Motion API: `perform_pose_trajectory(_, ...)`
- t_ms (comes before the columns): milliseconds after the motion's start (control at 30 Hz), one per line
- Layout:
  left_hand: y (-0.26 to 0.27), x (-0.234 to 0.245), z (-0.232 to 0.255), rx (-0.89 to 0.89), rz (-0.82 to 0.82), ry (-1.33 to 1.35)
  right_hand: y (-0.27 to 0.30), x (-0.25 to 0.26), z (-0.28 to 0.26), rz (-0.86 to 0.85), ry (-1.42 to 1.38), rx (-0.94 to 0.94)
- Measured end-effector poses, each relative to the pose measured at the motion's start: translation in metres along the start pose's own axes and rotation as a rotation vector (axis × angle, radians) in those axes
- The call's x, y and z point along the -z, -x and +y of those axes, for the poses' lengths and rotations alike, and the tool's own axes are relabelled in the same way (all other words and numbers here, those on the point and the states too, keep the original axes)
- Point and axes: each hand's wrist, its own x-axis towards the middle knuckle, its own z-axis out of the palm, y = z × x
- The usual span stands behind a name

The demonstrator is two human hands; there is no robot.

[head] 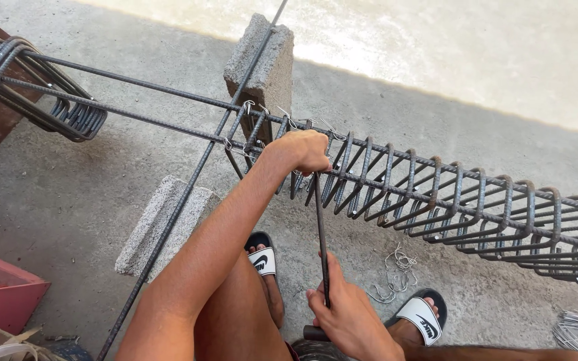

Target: Tying steel rebar stirrups to longitudinal bars using wire and a manual hook tool

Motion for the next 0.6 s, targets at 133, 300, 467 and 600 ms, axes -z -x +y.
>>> perform_pose_trajectory(133,0.001,-0.001,0.002,0.019,0.008,-0.004,-0.012,-0.011,0.025,0.111,0.342,0.072)
perform_pose_trajectory(300,-0.010,-0.004,-0.001,0.032,-0.012,0.004,-0.005,0.001,0.014,0.029,0.586,0.037)
perform_pose_trajectory(467,-0.013,-0.008,-0.002,0.021,-0.018,-0.034,0.000,0.004,0.013,-0.062,0.792,0.086)
perform_pose_trajectory(600,-0.010,-0.007,-0.001,0.016,-0.007,-0.041,0.008,0.006,0.015,-0.047,0.844,0.113)
